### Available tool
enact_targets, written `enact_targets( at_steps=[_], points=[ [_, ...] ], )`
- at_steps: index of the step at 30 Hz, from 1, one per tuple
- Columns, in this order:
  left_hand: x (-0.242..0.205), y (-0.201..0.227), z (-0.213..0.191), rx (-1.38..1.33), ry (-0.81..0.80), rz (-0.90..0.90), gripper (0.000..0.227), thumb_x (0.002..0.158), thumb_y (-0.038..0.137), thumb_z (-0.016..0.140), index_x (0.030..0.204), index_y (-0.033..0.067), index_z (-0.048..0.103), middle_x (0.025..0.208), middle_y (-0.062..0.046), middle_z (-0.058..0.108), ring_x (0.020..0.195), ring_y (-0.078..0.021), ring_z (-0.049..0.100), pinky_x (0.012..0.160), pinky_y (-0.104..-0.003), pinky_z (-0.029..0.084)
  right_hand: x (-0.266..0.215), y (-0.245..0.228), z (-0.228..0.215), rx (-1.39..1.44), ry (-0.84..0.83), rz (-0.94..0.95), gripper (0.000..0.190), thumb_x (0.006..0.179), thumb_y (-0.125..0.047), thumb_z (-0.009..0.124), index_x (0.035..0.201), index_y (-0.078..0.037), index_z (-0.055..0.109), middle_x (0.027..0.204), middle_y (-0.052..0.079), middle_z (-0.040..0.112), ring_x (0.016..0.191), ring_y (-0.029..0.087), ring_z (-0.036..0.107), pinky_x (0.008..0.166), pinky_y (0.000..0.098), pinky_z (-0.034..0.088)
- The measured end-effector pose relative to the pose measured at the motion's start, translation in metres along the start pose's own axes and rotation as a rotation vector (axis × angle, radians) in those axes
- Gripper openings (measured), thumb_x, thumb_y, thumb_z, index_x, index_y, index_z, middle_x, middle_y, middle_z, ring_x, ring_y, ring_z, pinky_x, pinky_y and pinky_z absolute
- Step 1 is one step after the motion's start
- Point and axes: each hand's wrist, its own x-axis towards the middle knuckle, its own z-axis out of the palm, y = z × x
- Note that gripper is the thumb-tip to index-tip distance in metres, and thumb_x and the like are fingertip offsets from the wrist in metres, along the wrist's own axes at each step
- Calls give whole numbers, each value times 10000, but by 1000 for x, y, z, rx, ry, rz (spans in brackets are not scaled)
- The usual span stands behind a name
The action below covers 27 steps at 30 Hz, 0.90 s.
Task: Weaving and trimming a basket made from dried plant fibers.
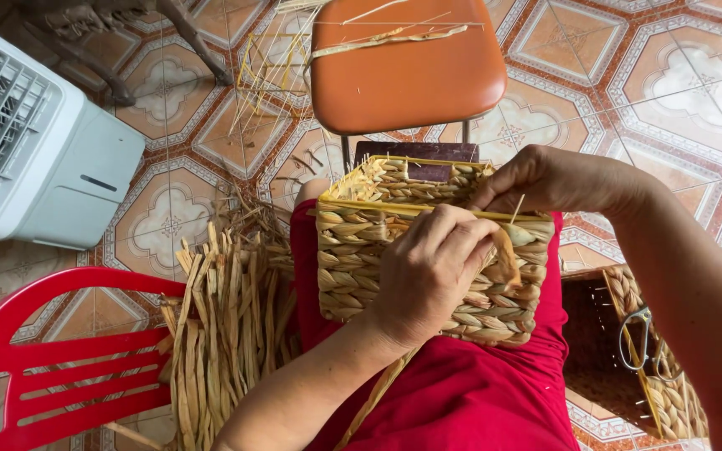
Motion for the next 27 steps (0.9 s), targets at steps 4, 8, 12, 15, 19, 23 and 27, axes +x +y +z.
enact_targets(
  at_steps=[4,8,12,15,19,23,27],
  points=[
    [-1,-6,3,-36,-52,-46,236,946,134,787,1129,100,643,1027,-24,600,833,-184,688,722,-308,603,2,9,3,66,-93,51,252,851,-73,727,1087,-47,811,914,116,843,796,178,754,761,347,632],
    [-5,-8,1,-159,-70,-56,243,966,158,786,1145,116,628,987,-13,605,801,-154,688,684,-292,603,2,3,5,-46,-177,-27,233,866,-117,731,1080,-50,794,944,112,817,823,175,768,790,348,633],
    [-7,-11,3,-207,-66,-85,203,1024,148,737,1163,140,589,977,17,634,841,-135,722,736,-266,624,-1,-3,5,284,-162,-5,363,836,-132,717,1182,-28,751,1035,146,821,879,220,781,826,383,645],
    [7,1,-12,-238,-120,-114,333,956,160,757,1255,125,615,926,-13,619,781,-161,701,699,-299,611,11,7,14,104,-163,-88,403,821,-173,735,1201,-39,741,1065,124,809,903,210,768,819,371,641],
    [-8,-11,3,-224,-86,-96,324,963,190,777,1252,160,634,926,-4,622,753,-136,699,657,-275,609,15,-6,15,-219,-106,32,335,851,-219,707,1150,-84,771,1025,81,828,880,190,785,809,348,650],
    [-9,-11,3,-229,-49,-128,248,1003,199,762,1223,184,648,911,19,634,731,-95,690,628,-246,598,12,5,6,-4,-190,-40,326,891,-240,669,1160,-81,760,1019,88,829,898,205,784,850,369,633],
    [-9,-20,1,-298,-73,-182,317,951,166,779,1235,100,652,941,-4,634,699,-104,647,598,-242,598,21,4,10,-268,-58,155,270,919,-292,687,1120,-131,768,933,55,823,804,210,786,761,391,663]
  ],
)
